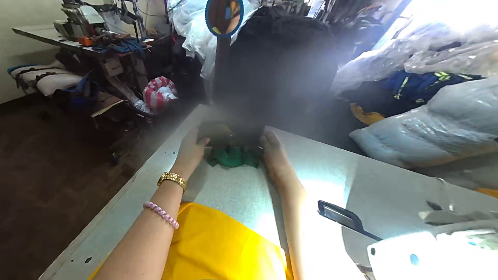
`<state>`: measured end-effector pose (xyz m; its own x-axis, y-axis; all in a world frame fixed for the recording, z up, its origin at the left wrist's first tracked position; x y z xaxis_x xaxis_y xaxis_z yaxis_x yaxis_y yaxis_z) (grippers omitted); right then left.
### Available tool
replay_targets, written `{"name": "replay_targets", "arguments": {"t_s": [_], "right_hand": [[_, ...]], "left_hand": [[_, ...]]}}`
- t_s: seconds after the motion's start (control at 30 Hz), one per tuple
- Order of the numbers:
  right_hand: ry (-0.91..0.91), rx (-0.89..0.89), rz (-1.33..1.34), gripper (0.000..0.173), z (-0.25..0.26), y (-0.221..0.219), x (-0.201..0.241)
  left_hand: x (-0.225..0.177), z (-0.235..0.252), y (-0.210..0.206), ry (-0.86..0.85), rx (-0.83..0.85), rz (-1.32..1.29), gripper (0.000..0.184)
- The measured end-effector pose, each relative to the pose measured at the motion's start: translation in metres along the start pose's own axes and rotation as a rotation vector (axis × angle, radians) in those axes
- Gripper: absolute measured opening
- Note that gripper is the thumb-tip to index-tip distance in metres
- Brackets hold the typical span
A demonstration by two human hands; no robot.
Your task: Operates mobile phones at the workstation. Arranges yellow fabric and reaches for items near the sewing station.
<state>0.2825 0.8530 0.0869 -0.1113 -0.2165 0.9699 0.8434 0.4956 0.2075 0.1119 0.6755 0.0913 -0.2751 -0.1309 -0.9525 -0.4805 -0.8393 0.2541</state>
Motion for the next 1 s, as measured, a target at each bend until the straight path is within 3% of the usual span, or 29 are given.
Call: {"name": "replay_targets", "arguments": {"t_s": [0.33,0.63,1.0], "right_hand": [[-0.001,0.001,-0.155,0.031,0.003,0.005,0.005],[-0.089,0.037,0.193,0.034,-0.001,0.002,0.000],[-0.092,0.033,0.110,0.038,0.000,0.001,-0.002]], "left_hand": [[-0.001,0.004,-0.005,-0.033,0.032,0.031,0.042],[-0.006,-0.015,-0.004,0.042,0.090,-0.167,0.056],[0.002,-0.006,-0.004,0.080,0.069,-0.229,0.063]]}}
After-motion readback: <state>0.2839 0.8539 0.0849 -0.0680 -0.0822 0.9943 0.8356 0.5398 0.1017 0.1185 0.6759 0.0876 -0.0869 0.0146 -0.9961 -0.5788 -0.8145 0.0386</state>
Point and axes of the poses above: each hand's wrist, its own z-axis towards the middle knuckle, its own y-axis out of the back of the hand, x = y × z, the point moved 10 cm from there along z, towards the middle knuckle, and after that the axes turned 8 degrees about -x, right-handed, at the moved point
